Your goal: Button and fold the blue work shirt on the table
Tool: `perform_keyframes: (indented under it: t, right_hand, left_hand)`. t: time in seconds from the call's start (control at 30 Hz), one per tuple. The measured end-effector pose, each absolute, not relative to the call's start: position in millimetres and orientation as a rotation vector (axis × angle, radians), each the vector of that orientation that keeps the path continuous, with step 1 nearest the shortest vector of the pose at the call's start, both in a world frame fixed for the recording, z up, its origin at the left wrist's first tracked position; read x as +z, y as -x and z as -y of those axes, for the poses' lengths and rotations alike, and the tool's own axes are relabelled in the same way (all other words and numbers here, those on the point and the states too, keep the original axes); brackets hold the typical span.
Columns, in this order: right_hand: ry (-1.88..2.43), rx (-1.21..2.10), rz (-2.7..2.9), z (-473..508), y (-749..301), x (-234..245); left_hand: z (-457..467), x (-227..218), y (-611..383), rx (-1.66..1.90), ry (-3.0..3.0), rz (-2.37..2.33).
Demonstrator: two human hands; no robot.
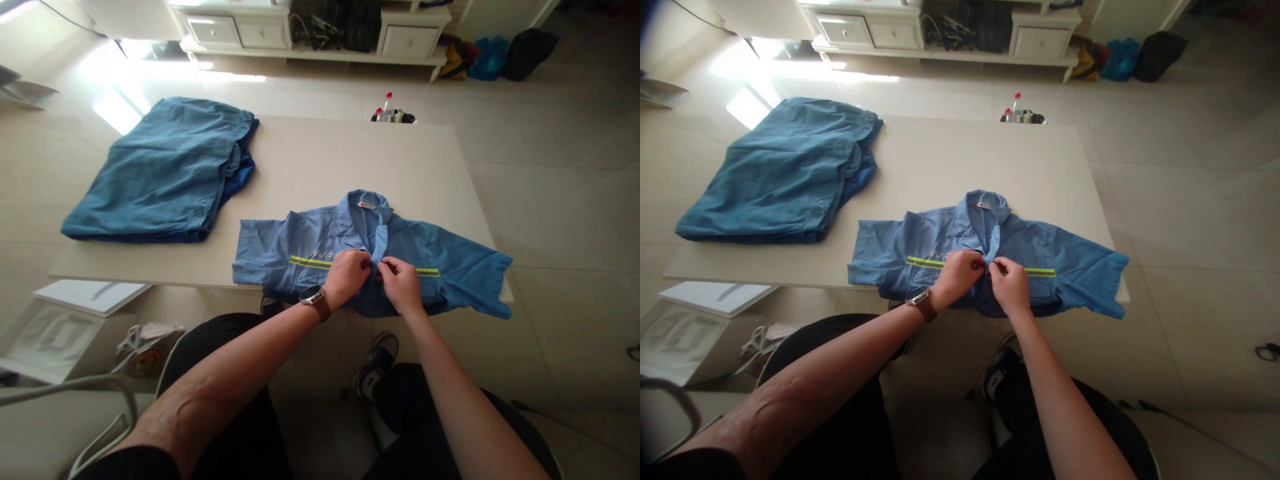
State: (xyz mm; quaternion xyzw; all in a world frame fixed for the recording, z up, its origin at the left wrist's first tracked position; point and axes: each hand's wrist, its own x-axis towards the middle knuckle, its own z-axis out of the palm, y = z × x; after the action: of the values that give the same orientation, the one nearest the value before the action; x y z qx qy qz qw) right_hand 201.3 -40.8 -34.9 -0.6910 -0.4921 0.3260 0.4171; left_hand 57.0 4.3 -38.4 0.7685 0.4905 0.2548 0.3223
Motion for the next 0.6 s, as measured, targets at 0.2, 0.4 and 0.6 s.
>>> perform_keyframes:
  t: [0.2,0.4,0.6]
  right_hand:
    - [1.694,0.697,1.339,40.8,-200.7,-34.8]
    - [1.634,0.628,1.384,40.3,-203.6,-36.8]
    - [1.671,0.657,1.342,38.8,-205.5,-40.5]
  left_hand:
    - [-6.8,-38.4,-59.7,0.706,-1.732,-1.356]
    - [-9.4,-34.3,-58.5,0.694,-1.542,-1.339]
    - [-9.4,-31.5,-53.9,0.629,-1.442,-1.342]
